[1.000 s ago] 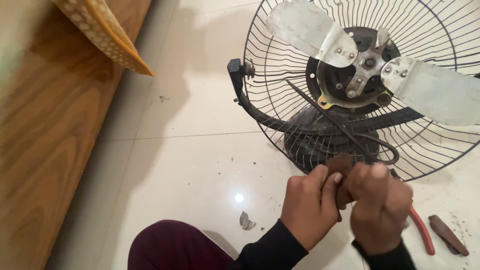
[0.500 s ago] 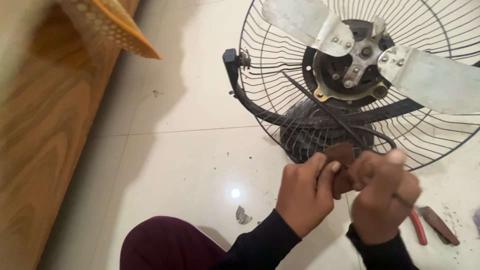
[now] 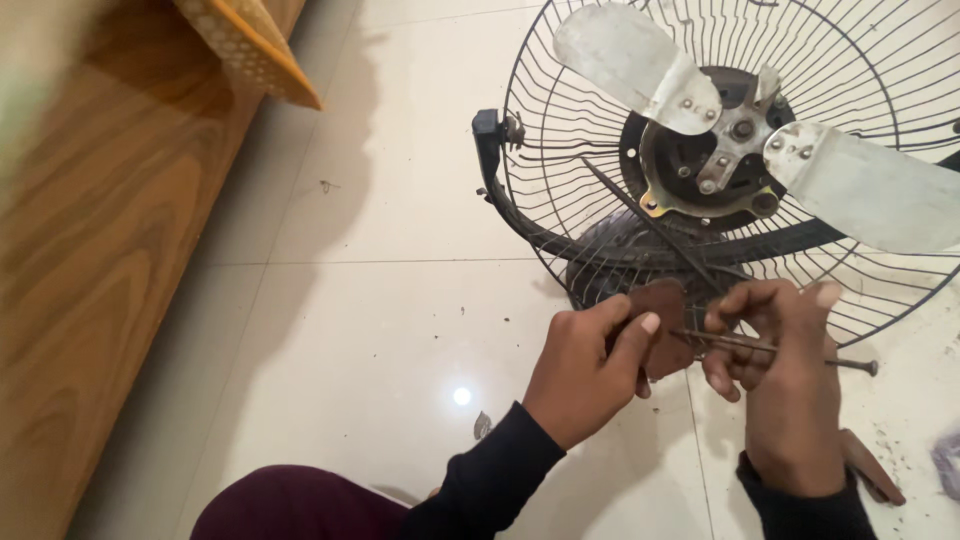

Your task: The person sits on the floor holding a long thin metal rod and repeatedly rubs a piece of sandpaper along its surface, repositioning the rod and sandpaper to work along different sections, with a table fan lying on the floor beside them.

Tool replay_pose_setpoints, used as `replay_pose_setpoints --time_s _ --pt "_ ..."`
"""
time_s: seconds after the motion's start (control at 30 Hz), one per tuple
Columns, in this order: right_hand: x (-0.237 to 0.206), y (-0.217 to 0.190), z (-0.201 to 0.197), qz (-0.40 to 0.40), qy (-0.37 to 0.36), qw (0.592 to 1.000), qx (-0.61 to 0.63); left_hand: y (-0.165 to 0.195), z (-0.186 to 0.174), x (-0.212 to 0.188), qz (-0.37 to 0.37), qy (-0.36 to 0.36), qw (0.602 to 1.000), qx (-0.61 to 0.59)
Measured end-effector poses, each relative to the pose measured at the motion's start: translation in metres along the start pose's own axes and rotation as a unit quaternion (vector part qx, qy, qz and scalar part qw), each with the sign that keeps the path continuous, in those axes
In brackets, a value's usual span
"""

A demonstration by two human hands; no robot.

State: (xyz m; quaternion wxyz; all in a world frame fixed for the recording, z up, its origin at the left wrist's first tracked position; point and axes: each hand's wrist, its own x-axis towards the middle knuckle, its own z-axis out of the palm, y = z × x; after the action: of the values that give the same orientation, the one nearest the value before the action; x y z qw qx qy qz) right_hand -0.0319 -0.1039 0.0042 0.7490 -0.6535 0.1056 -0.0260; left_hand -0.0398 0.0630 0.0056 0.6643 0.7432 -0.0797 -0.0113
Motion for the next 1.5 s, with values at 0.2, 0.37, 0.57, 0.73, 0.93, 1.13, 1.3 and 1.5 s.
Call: replay_pose_setpoints --time_s 0.2,0.37,0.57,0.73,0.93,1.13,1.3,1.5 --pt "-0.009 0.013 -0.010 -0.059 0.015 0.997 -0.038 0.001 0.000 0.000 -0.008 -0.010 0.998 -0.056" --pt "-0.011 0.010 -0.023 -0.020 -0.042 0.998 -0.051 0.001 0.003 -0.003 -0.001 -0.003 0.998 -0.060" --pt "-0.014 0.002 -0.028 -0.026 -0.080 0.993 -0.079 0.002 0.006 -0.005 0.001 0.017 0.999 -0.044" --pt "-0.022 0.006 -0.019 -0.096 -0.032 0.991 -0.091 0.003 0.010 -0.008 0.009 0.031 0.997 -0.073" --pt "-0.028 0.007 -0.010 -0.217 -0.017 0.962 -0.164 0.008 0.011 -0.008 0.030 0.042 0.997 -0.055" --pt "-0.036 0.006 -0.007 -0.196 -0.026 0.970 -0.141 0.016 0.011 -0.006 -0.025 0.069 0.997 0.006" --pt "-0.038 0.007 0.000 -0.218 -0.010 0.966 -0.139 0.016 0.017 -0.009 0.115 0.128 0.979 0.108" --pt "-0.046 0.009 0.005 -0.312 0.018 0.922 -0.229 0.009 0.020 -0.009 0.108 0.123 0.981 0.109"
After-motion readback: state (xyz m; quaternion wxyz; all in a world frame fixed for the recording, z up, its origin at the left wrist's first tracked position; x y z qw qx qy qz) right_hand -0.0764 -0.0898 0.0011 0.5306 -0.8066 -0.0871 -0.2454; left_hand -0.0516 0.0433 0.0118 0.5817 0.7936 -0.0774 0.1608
